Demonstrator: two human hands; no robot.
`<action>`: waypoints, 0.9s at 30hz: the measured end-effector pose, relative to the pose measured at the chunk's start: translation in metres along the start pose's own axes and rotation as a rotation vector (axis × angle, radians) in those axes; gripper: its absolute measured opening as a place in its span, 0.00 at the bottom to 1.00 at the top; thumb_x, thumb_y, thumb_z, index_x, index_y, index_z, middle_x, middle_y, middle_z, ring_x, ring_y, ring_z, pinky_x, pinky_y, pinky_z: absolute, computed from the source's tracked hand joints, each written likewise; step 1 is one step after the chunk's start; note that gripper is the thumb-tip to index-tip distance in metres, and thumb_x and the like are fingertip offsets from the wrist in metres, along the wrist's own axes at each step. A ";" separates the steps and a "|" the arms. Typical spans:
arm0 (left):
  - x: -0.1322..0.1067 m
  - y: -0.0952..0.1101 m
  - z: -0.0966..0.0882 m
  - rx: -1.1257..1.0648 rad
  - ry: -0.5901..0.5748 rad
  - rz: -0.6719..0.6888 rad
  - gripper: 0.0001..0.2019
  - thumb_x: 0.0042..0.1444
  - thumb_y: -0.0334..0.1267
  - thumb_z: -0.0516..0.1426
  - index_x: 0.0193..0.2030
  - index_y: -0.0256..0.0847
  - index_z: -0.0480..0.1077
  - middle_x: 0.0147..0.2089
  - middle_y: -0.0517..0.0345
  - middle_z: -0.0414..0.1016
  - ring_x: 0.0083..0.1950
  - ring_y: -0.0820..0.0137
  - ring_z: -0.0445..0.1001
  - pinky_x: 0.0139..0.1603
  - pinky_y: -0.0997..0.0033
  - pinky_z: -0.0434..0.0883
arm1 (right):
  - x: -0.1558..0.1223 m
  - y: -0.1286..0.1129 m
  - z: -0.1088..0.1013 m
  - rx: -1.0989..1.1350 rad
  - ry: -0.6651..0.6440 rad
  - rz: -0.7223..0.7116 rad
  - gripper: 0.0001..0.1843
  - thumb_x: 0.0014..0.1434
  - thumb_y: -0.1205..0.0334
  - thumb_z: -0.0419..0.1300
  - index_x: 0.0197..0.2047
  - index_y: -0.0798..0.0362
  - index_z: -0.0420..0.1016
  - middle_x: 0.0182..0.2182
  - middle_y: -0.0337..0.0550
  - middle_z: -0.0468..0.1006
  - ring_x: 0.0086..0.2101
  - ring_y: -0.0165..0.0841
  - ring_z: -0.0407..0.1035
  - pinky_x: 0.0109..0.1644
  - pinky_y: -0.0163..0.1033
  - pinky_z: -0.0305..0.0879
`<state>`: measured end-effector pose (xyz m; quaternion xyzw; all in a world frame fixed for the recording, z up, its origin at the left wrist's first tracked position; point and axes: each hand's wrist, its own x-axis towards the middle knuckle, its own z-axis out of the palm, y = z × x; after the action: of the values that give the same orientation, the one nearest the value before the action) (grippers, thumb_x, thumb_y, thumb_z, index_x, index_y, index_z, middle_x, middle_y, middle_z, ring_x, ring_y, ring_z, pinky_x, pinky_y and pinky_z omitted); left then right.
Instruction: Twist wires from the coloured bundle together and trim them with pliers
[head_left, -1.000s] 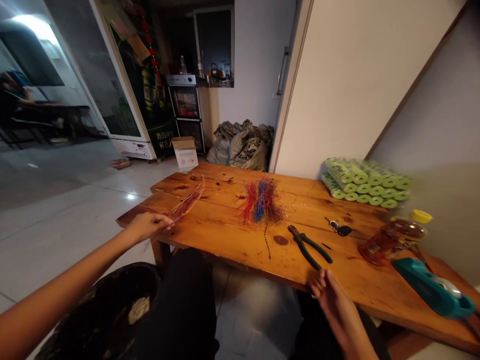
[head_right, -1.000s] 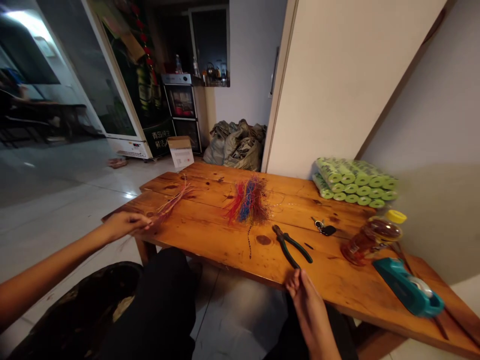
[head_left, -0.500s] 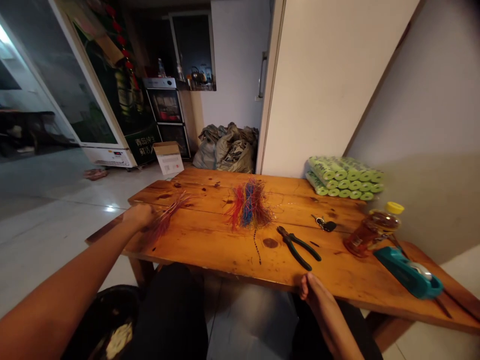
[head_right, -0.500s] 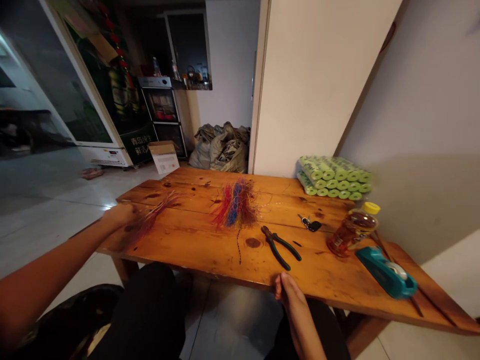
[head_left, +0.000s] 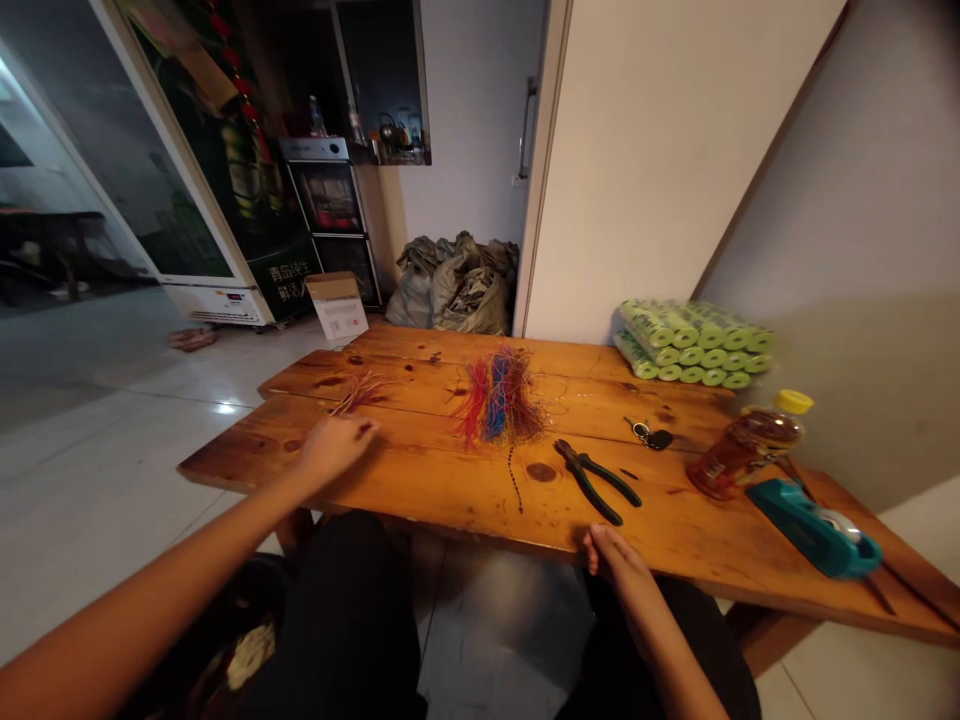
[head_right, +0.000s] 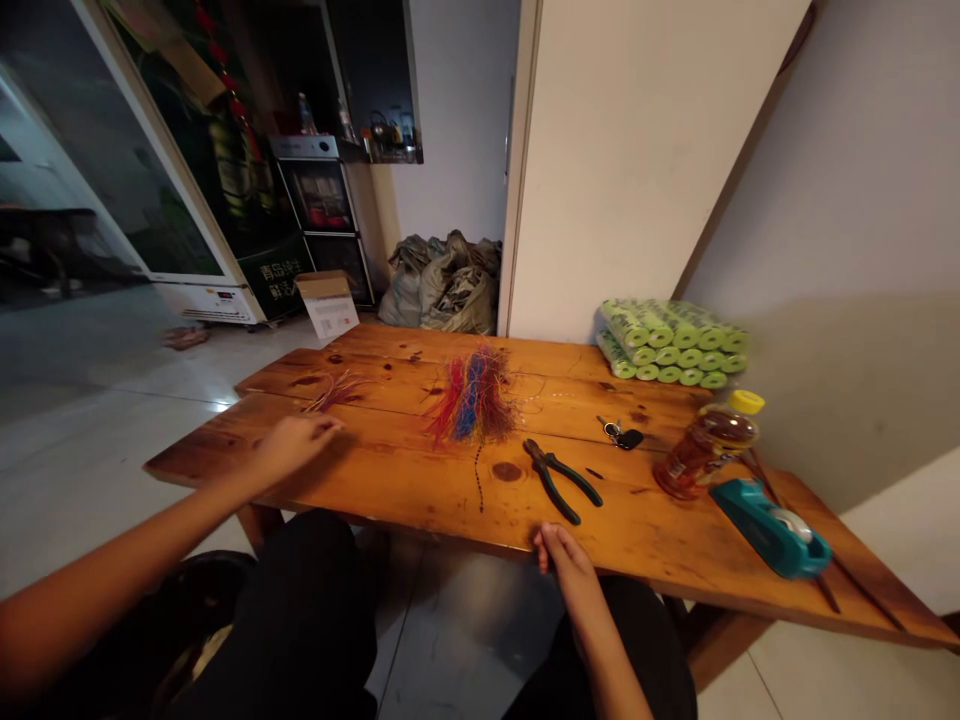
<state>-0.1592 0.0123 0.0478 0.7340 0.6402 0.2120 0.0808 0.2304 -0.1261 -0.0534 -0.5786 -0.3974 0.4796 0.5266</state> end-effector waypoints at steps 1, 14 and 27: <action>-0.002 0.014 0.014 -0.031 -0.011 0.074 0.13 0.53 0.44 0.51 0.34 0.41 0.74 0.38 0.53 0.78 0.44 0.63 0.73 0.48 0.67 0.64 | 0.001 -0.001 0.000 -0.014 -0.008 -0.008 0.23 0.45 0.39 0.59 0.23 0.53 0.71 0.16 0.36 0.64 0.20 0.29 0.58 0.27 0.36 0.55; -0.028 0.094 0.148 -0.491 0.192 0.088 0.11 0.58 0.39 0.48 0.38 0.41 0.70 0.38 0.54 0.76 0.39 0.69 0.73 0.43 0.69 0.69 | 0.008 -0.019 0.026 -0.724 0.148 -0.352 0.23 0.58 0.42 0.44 0.29 0.50 0.68 0.24 0.42 0.73 0.28 0.37 0.68 0.32 0.38 0.58; -0.020 0.094 0.149 -0.467 0.312 0.120 0.08 0.54 0.33 0.50 0.40 0.42 0.68 0.40 0.51 0.73 0.46 0.61 0.69 0.50 0.56 0.65 | 0.055 -0.029 0.089 -1.350 0.049 -0.454 0.15 0.62 0.61 0.44 0.32 0.53 0.69 0.30 0.46 0.76 0.29 0.35 0.71 0.30 0.36 0.56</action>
<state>-0.0143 -0.0001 -0.0533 0.6906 0.5340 0.4686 0.1355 0.1577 -0.0490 -0.0307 -0.6919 -0.7064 -0.0058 0.1489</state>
